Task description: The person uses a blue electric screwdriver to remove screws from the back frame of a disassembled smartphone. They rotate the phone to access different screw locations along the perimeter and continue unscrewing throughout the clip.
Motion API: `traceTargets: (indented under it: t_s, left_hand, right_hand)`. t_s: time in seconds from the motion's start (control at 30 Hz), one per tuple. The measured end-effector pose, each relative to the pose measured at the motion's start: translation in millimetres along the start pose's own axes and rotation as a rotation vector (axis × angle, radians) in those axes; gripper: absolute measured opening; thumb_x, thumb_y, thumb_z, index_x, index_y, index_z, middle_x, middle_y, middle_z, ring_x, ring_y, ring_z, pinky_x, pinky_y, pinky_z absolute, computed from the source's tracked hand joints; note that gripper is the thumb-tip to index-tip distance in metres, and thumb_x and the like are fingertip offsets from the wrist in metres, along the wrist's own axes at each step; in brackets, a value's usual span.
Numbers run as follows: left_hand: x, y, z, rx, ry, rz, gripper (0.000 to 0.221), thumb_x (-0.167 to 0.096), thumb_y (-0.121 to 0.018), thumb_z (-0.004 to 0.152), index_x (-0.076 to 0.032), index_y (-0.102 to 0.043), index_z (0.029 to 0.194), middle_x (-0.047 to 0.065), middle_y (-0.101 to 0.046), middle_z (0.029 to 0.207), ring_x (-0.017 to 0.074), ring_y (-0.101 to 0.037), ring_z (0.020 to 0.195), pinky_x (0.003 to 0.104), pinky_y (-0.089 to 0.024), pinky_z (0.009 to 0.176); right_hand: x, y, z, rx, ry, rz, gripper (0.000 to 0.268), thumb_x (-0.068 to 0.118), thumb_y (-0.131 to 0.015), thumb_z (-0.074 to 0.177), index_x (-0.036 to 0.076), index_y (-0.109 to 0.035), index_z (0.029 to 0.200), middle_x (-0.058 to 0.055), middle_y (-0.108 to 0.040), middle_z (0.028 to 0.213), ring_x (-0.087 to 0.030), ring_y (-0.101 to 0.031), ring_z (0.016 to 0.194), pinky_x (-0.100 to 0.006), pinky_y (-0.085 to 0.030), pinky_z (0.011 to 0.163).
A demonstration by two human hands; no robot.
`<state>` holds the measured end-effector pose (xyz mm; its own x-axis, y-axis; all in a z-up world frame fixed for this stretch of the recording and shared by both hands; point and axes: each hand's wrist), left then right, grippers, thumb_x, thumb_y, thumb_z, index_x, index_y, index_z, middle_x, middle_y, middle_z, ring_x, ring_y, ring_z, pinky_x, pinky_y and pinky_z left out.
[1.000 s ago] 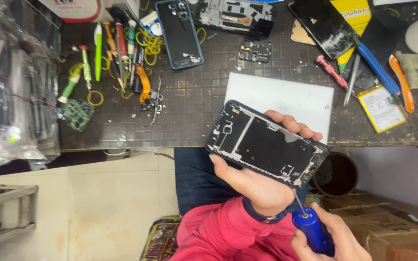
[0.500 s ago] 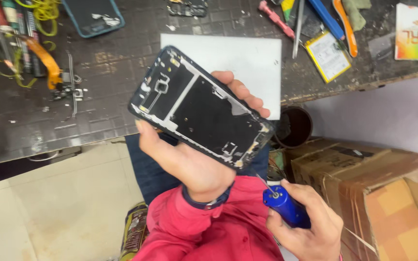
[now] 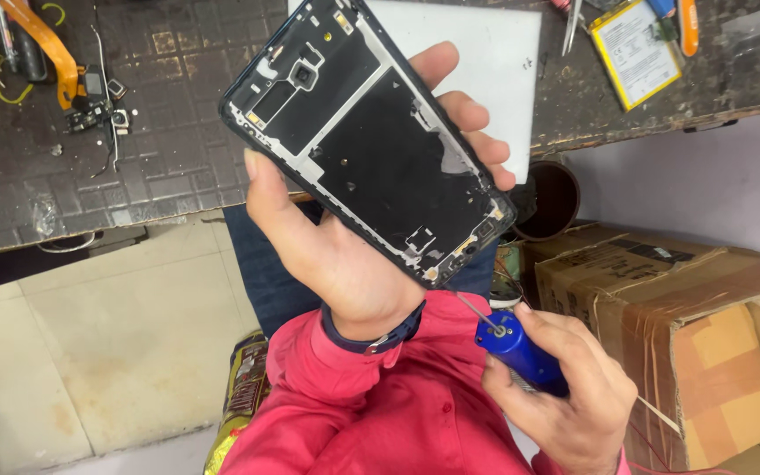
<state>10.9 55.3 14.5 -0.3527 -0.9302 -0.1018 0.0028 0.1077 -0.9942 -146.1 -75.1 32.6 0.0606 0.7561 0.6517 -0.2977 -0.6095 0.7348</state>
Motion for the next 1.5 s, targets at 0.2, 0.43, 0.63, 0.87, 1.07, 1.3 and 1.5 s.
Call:
traceTargets:
  t_s: [0.2, 0.43, 0.63, 0.87, 1.07, 1.3, 1.5]
  left_hand:
    - [-2.8, 3.1, 0.6, 0.036, 0.06, 0.015, 0.108, -0.081, -0.023, 0.102, 0.017, -0.04, 0.146, 0.028, -0.064, 0.114, 0.0346, -0.066, 0.098, 0.045, -0.054, 0.087]
    - [-18.0, 4.4, 5.0, 0.036, 0.356, -0.011, 0.112, -0.081, -0.018, 0.1, 0.018, -0.041, 0.148, 0.03, -0.062, 0.119, 0.0382, -0.066, 0.102, 0.046, -0.055, 0.094]
    - [-21.1, 5.2, 11.2, 0.059, 0.442, 0.202, 0.107, -0.077, -0.014, 0.104, 0.015, -0.044, 0.148, 0.034, -0.059, 0.133, 0.0373, -0.064, 0.114, 0.042, -0.055, 0.098]
    - [-19.2, 10.8, 12.3, 0.017, 0.539, 0.131, 0.104, -0.073, -0.012, 0.108, 0.018, -0.047, 0.145, 0.037, -0.064, 0.128, 0.0401, -0.069, 0.113, 0.047, -0.058, 0.094]
    - [-15.1, 15.9, 8.3, -0.001, 0.502, 0.07, 0.102, -0.07, -0.012, 0.112, 0.018, -0.05, 0.145, 0.034, -0.067, 0.123, 0.0415, -0.071, 0.104, 0.048, -0.059, 0.099]
    - [-17.1, 18.7, 9.5, 0.041, 0.537, 0.181, 0.1, -0.072, -0.014, 0.111, 0.016, -0.051, 0.14, 0.031, -0.069, 0.118, 0.0369, -0.072, 0.104, 0.044, -0.059, 0.097]
    - [-15.4, 18.7, 9.9, 0.015, 0.554, 0.189, 0.098, -0.071, -0.015, 0.111, 0.015, -0.052, 0.138, 0.028, -0.07, 0.115, 0.0353, -0.072, 0.103, 0.042, -0.06, 0.094]
  right_hand:
    - [1.3, -1.7, 0.4, -0.019, -0.035, -0.016, 0.046, 0.002, -0.084, 0.069, -0.003, -0.065, 0.111, -0.019, -0.073, 0.102, -0.022, -0.075, 0.088, -0.03, -0.059, 0.078]
    - [-6.0, 11.0, 3.2, -0.111, -0.025, -0.072, 0.049, 0.0, -0.086, 0.075, -0.003, -0.063, 0.118, -0.021, -0.071, 0.108, -0.024, -0.073, 0.091, -0.03, -0.059, 0.081]
    - [-17.0, 35.7, 14.6, -0.084, 0.086, -0.154, 0.046, -0.004, -0.085, 0.087, 0.0, -0.062, 0.127, -0.02, -0.07, 0.114, -0.026, -0.074, 0.106, -0.03, -0.06, 0.09]
    - [-31.9, 56.7, 34.3, -0.049, 0.278, -0.318, 0.051, -0.004, -0.09, 0.084, 0.002, -0.064, 0.127, -0.015, -0.071, 0.115, -0.028, -0.071, 0.1, -0.033, -0.055, 0.089]
    - [-35.5, 54.0, 39.5, -0.021, 0.351, -0.409, 0.042, -0.003, -0.091, 0.087, 0.006, -0.066, 0.12, -0.009, -0.072, 0.116, -0.025, -0.07, 0.101, -0.034, -0.05, 0.088]
    - [-35.6, 50.5, 45.2, -0.026, 0.397, -0.465, 0.039, -0.002, -0.088, 0.088, 0.006, -0.068, 0.12, -0.008, -0.071, 0.114, -0.025, -0.069, 0.098, -0.033, -0.051, 0.086]
    - [-32.1, 52.0, 47.8, 0.003, 0.377, -0.448, 0.043, -0.004, -0.09, 0.082, 0.004, -0.07, 0.12, -0.01, -0.072, 0.109, -0.026, -0.07, 0.095, -0.034, -0.054, 0.087]
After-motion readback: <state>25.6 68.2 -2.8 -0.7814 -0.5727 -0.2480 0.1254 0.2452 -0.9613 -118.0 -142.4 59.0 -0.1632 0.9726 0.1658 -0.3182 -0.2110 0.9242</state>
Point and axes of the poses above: each hand's wrist, its own z-axis towards the middle knuckle, its own y-axis out of the back of the hand, x = y × z
